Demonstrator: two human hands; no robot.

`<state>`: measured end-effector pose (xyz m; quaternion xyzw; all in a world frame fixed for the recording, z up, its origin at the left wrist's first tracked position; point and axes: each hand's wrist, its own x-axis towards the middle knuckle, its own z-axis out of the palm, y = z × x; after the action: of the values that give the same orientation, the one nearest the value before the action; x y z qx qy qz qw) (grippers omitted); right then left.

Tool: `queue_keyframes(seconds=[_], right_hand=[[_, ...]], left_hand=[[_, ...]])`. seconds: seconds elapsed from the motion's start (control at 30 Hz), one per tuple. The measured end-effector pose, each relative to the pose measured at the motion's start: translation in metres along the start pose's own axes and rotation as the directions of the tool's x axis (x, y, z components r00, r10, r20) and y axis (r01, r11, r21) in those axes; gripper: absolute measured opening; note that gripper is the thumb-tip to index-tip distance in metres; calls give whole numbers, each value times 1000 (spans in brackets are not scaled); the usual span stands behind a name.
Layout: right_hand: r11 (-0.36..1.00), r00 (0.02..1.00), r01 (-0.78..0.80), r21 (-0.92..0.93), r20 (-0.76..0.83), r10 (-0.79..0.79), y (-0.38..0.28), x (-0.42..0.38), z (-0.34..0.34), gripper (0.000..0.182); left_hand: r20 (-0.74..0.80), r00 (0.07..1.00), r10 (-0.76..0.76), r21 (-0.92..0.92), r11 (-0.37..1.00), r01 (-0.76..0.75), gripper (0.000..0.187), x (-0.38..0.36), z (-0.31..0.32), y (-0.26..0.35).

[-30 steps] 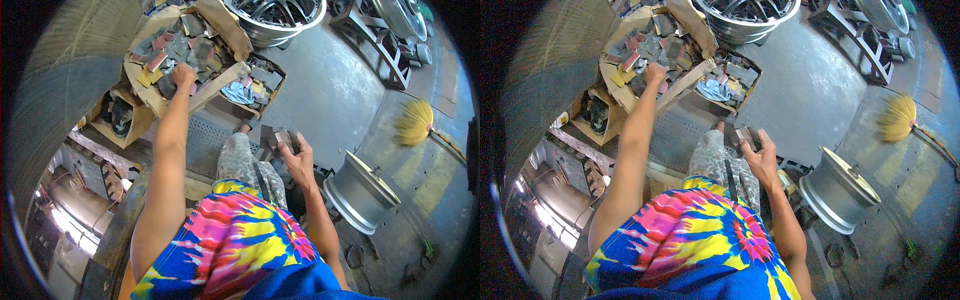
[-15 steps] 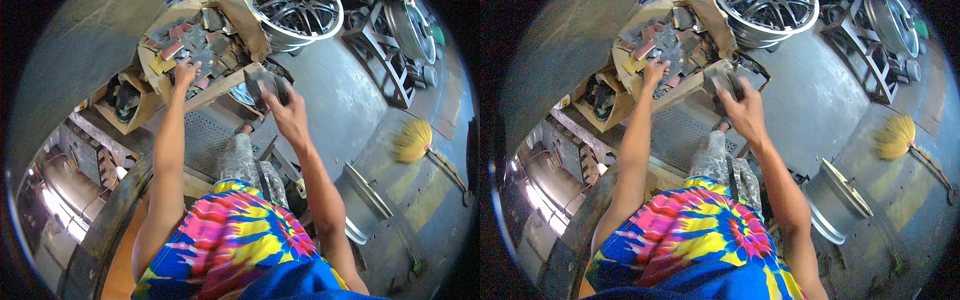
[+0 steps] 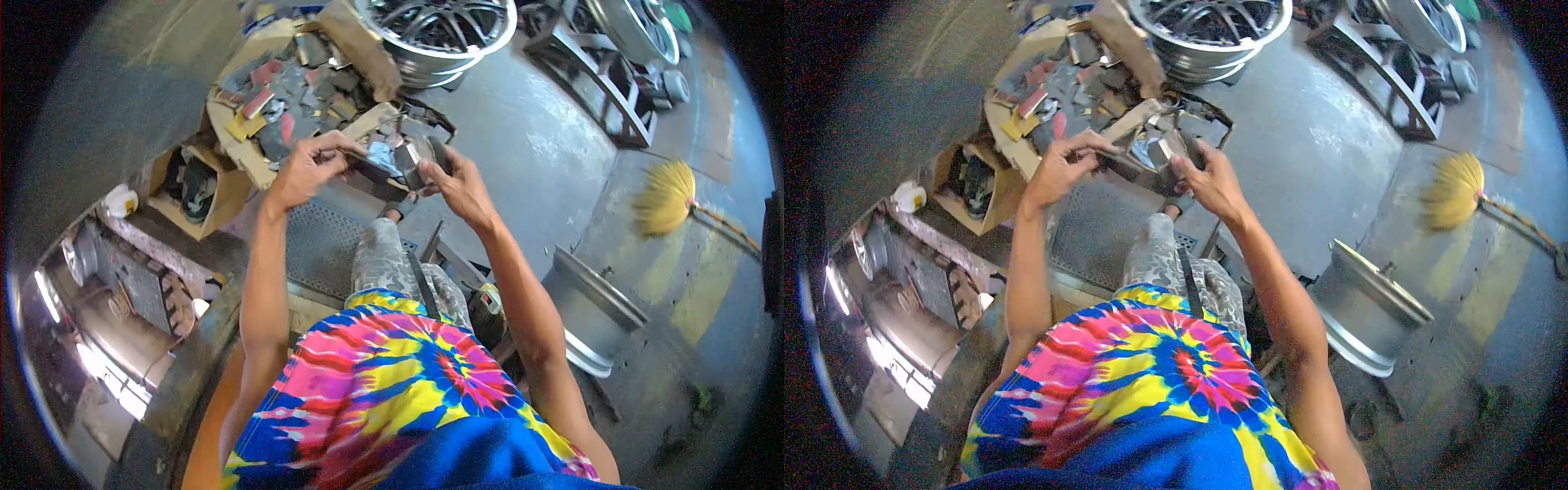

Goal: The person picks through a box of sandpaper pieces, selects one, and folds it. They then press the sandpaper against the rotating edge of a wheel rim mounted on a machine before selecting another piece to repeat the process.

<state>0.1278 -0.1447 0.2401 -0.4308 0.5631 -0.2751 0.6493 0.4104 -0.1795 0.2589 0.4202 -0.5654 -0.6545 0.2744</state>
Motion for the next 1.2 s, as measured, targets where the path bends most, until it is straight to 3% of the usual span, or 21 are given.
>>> queue_keyframes(seconds=[0.03,0.07,0.13,0.2,0.27,0.33,0.4,0.47,0.53,0.6,0.67,0.73,0.8,0.83,0.87,1.0,1.07,1.13,1.2], right_hand=[[997,1000,13,75,-23,-11,-3,-18,-2,39],[996,998,24,81,-54,-20,-3,-34,-2,39],[992,988,114,58,-107,-108,0,-69,-6,38],[988,986,116,99,-132,-102,-6,-105,-14,37],[990,952,138,-22,-273,-139,-12,-144,-14,39],[984,924,166,57,-358,-136,-15,-183,-16,40],[943,827,324,-74,-462,-320,-2,-216,-23,41],[952,847,303,-42,-446,-289,11,-225,-31,35],[895,810,283,-343,-415,-415,28,-256,-48,24],[924,769,304,-234,-513,-383,35,-283,-57,17],[903,760,401,-151,-495,-421,46,-281,-60,20],[866,691,474,-160,-542,-478,60,-298,-67,25],[885,778,459,-79,-444,-444,69,-318,-79,30],[898,818,434,70,-448,-360,76,-324,-78,30],[887,806,454,80,-462,-371,82,-330,-78,30],[879,632,463,-116,-651,-420,91,-352,-74,28],[875,493,374,-308,-732,-469,88,-366,-75,26],[874,405,306,-378,-779,-478,85,-373,-66,26],[845,292,196,-498,-793,-535,86,-381,-67,26]], left_hand=[[73,985,157,132,977,-166,28,6,11,10],[104,980,169,134,974,-182,28,9,24,20],[179,974,139,-73,989,-128,35,11,57,43],[243,965,100,-9,995,-100,27,13,89,60],[231,973,-22,-186,980,66,19,9,118,69],[303,953,-2,-142,989,47,19,6,148,71],[325,946,7,-155,987,47,16,-4,185,82],[362,932,17,-68,998,9,16,1,199,84],[390,916,96,-23,995,-95,18,-5,233,96],[435,892,125,-15,991,-132,20,-8,262,106],[496,853,165,-32,985,-172,21,1,263,102],[548,824,146,23,982,-189,21,0,282,107],[587,799,128,79,974,-214,21,-6,304,116],[571,814,112,140,963,-230,22,-10,316,121],[556,825,99,202,947,-250,22,-15,329,124],[533,819,213,295,860,-416,24,-30,366,126],[524,814,251,280,852,-443,24,-34,381,126],[582,748,320,384,702,-600,25,-34,382,128],[586,722,368,373,669,-643,24,-33,394,124]])
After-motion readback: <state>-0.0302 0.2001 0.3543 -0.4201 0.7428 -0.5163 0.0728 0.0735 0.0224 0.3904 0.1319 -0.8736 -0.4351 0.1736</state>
